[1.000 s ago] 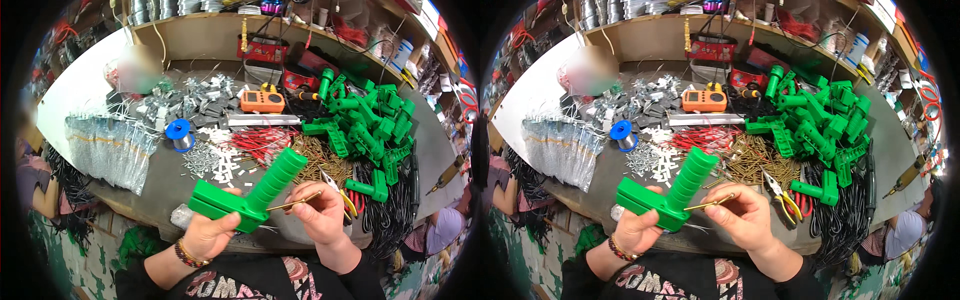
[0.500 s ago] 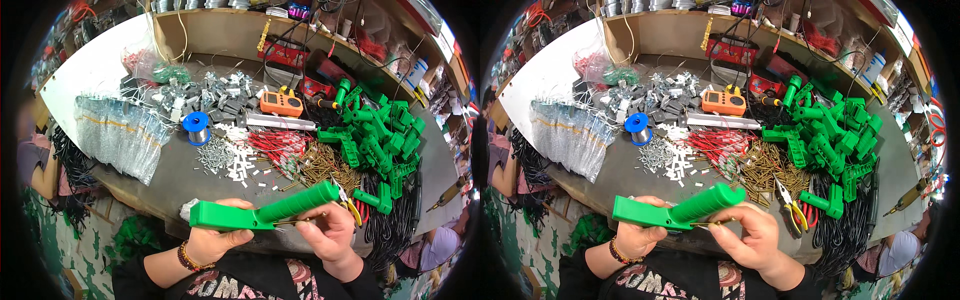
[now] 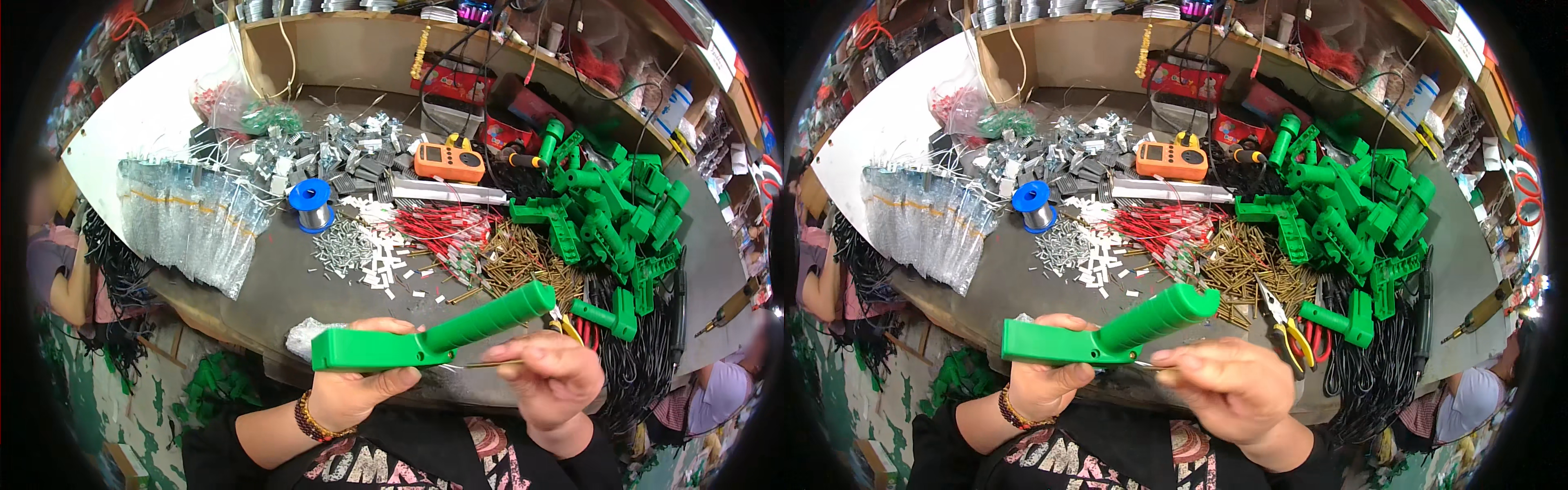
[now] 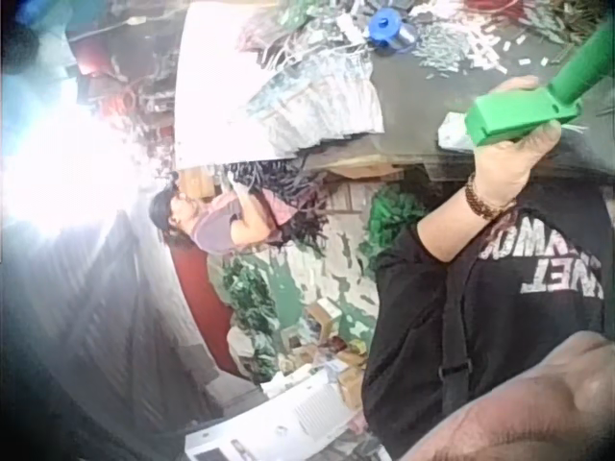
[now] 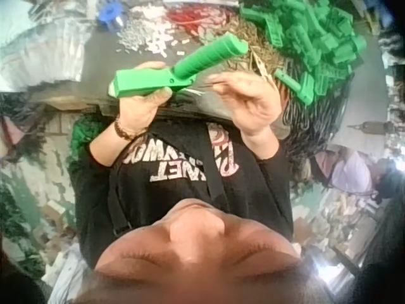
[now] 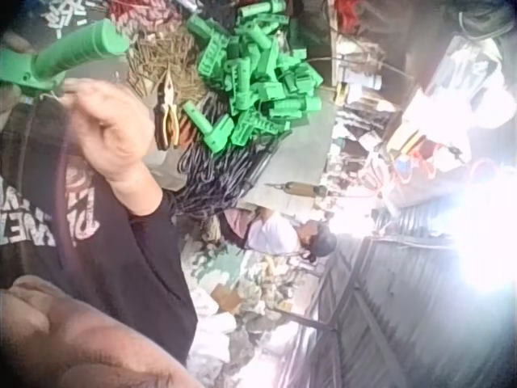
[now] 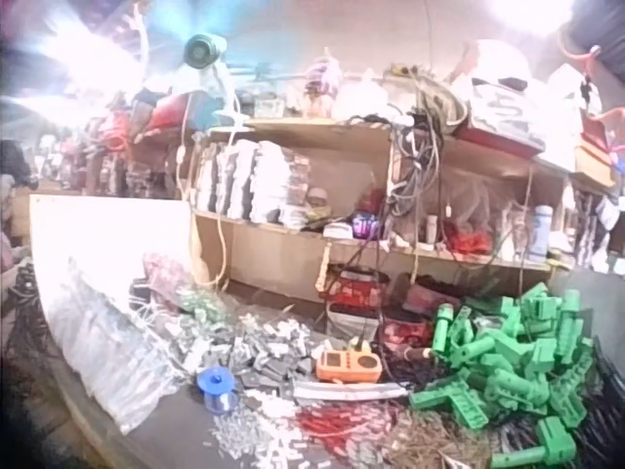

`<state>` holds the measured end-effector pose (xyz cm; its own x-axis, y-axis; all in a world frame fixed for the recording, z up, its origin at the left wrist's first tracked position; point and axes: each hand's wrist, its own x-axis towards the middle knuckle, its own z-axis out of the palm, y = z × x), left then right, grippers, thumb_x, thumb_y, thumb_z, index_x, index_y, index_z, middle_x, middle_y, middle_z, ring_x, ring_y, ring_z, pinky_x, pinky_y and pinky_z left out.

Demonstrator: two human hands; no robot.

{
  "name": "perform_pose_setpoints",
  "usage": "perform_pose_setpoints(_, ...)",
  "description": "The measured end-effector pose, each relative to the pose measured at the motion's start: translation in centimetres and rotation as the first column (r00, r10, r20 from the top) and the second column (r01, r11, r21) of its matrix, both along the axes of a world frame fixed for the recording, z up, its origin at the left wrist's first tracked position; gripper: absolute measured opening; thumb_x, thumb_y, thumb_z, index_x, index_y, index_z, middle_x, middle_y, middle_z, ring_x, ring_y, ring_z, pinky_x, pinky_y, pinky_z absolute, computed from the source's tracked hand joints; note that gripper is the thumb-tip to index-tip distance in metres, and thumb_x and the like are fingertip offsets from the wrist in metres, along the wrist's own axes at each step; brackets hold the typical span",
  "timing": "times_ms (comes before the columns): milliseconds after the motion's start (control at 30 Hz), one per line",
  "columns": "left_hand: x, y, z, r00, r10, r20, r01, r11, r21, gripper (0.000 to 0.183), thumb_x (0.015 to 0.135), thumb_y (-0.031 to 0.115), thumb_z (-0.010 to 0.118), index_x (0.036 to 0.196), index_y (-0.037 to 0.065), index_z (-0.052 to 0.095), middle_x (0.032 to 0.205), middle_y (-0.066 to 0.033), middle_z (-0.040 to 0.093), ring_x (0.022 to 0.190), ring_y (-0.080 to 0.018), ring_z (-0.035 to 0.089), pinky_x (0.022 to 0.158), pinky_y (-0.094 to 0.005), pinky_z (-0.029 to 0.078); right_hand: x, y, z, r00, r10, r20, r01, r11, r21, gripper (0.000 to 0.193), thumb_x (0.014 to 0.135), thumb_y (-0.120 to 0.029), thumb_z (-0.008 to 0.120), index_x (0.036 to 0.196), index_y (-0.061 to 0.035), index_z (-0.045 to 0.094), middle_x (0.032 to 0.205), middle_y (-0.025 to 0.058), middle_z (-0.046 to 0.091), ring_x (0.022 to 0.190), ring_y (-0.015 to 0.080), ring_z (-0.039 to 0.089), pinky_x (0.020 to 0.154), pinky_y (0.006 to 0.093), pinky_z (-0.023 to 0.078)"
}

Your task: Assembling the internal components and wiring for a green plastic electronic device housing, including soldering and positioning components.

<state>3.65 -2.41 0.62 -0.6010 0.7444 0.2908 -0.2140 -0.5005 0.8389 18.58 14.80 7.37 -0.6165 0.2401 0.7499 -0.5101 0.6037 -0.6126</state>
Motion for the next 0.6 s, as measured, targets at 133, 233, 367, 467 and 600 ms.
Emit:
perform_pose_setpoints(133, 0.8, 1.2, 1.3, 0.971, 0.059, -0.233, -0.053, 0.998, 0.032, 0.038, 0.084, 0.005, 0.08, 0.118, 0.0, 0.064, 0.119, -0.0114, 0.066, 0.11, -0.021, 0.065, 0.097, -0.0366, 0.051, -1.5, -1.0, -0.1, 0.997, -0.069, -0.036, 0.074, 0.988, 0.134, 0.032, 0.078, 0.001, 0.083, 0.104, -0.0067, 0.066, 0.094, 0.0122, 0.076, 0.077, 0.0232, 0.075, 0.064, 0.0298, 0.06)
perform_pose_setpoints(233, 1.3, 1.0, 1.2, 0.972, 0.092, -0.215, -0.093, 0.996, 0.005, 0.038, 0.083, 0.003, 0.08, 0.118, 0.0, 0.064, 0.115, -0.011, 0.067, 0.11, -0.0219, 0.065, 0.101, -0.0389, 0.049, -1.6, -1.3, -0.4, 0.995, -0.066, -0.069, 0.074, 0.99, 0.116, 0.031, 0.077, 0.001, 0.084, 0.102, -0.0055, 0.067, 0.091, 0.0123, 0.076, 0.073, 0.0231, 0.074, 0.063, 0.0301, 0.06)
perform_pose_setpoints(367, 1.1, 1.0, 0.7, 0.944, 0.095, -0.315, -0.099, 0.995, 0.005, 0.04, 0.082, 0.002, 0.081, 0.119, 0.001, 0.064, 0.116, -0.0106, 0.067, 0.11, -0.021, 0.065, 0.103, -0.0384, 0.049, -1.0, -1.3, 0.0, 0.994, -0.108, -0.011, 0.108, 0.987, 0.122, 0.026, 0.078, -0.001, 0.084, 0.099, -0.0033, 0.069, 0.087, 0.0122, 0.075, 0.068, 0.0218, 0.073, 0.061, 0.029, 0.059)
perform_pose_setpoints(467, 1.6, 0.4, 0.8, 0.962, 0.063, -0.264, -0.103, 0.985, -0.14, 0.04, 0.083, 0.004, 0.081, 0.119, 0.001, 0.064, 0.117, -0.0103, 0.067, 0.109, -0.0191, 0.065, 0.099, -0.0348, 0.051, -1.0, -1.8, -0.3, 0.972, -0.164, 0.17, 0.157, 0.986, 0.054, 0.022, 0.082, -0.005, 0.081, 0.103, 0.0002, 0.073, 0.08, 0.0125, 0.074, 0.061, 0.0186, 0.071, 0.056, 0.0275, 0.055)
perform_pose_setpoints(600, 1.1, 0.4, 0.5, 0.961, 0.111, -0.252, -0.154, 0.976, -0.155, 0.039, 0.084, 0.005, 0.081, 0.119, 0.001, 0.064, 0.118, -0.0098, 0.067, 0.108, -0.0168, 0.064, 0.095, -0.0317, 0.051, -1.2, -1.9, 0.0, 0.95, -0.232, 0.21, 0.205, 0.968, 0.142, 0.034, 0.08, -0.005, 0.082, 0.112, -0.0001, 0.072, 0.073, 0.009, 0.072, 0.055, 0.0177, 0.067, 0.051, 0.0281, 0.051)
